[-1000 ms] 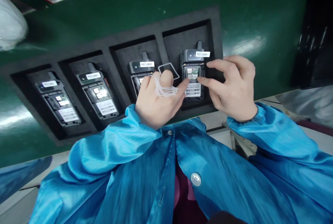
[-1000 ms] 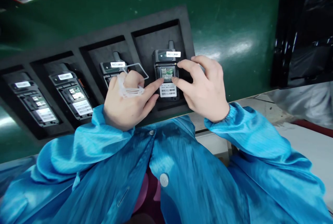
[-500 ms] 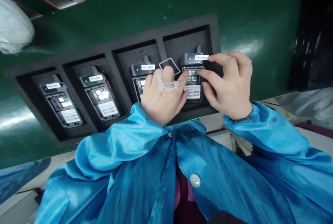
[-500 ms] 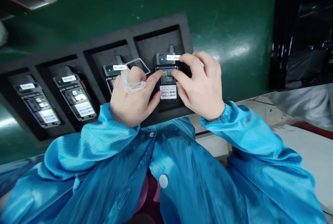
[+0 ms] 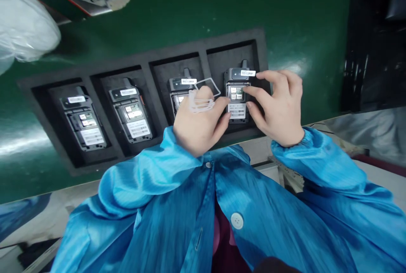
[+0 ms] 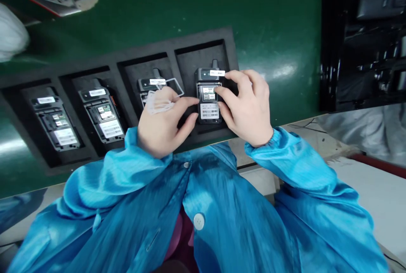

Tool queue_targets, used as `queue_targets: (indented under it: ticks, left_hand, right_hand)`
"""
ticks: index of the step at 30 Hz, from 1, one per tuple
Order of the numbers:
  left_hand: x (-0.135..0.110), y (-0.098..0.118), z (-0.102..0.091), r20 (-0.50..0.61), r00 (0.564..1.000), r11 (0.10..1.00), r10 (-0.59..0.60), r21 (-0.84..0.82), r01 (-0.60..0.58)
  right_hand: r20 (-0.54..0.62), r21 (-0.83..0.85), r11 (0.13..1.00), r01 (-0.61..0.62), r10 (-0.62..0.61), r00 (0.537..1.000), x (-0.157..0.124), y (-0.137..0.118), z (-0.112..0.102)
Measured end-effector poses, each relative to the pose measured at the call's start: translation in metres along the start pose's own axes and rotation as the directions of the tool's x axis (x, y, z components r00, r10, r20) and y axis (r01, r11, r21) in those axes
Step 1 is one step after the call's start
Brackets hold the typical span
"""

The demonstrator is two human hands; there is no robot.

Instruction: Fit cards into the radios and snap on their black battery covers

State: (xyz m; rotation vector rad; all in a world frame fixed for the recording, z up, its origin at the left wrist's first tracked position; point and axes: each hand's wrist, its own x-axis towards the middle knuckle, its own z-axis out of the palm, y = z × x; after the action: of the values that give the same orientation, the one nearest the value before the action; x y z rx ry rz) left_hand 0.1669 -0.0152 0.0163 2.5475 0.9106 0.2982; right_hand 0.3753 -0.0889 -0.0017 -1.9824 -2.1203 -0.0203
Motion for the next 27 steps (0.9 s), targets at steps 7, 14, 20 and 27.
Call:
queue_targets:
  ticks: [7, 14, 20, 27]
  left_hand:
    - [-0.031, -0.009, -0.023, -0.084, 0.99, 0.696, 0.116, -0.704, -0.142]
    - [-0.054, -0.019, -0.026, -0.137, 0.972, 0.42, 0.193, -0.883, -0.208]
    - [-0.068, -0.027, -0.032, -0.128, 0.972, 0.33, 0.196, -0.925, -0.188]
    - [-0.082, -0.04, -0.032, -0.131, 0.971, 0.181, 0.202, -0.969, -0.168]
  right_hand:
    - [-0.08, 0.019, 1.0, 0.007, -0.005, 0.997, 0.005, -0.004, -0.005]
    - [-0.123, 0.42, 0.896, 0.146, -0.103, 0.987, 0.021, -0.057, -0.042]
    - [-0.042, 0.484, 0.858, 0.173, -0.175, 0.984, 0.034, -0.086, -0.045]
    - [-0.047, 0.565, 0.796, 0.219, -0.234, 0.971, 0.04, -0.098, -0.041]
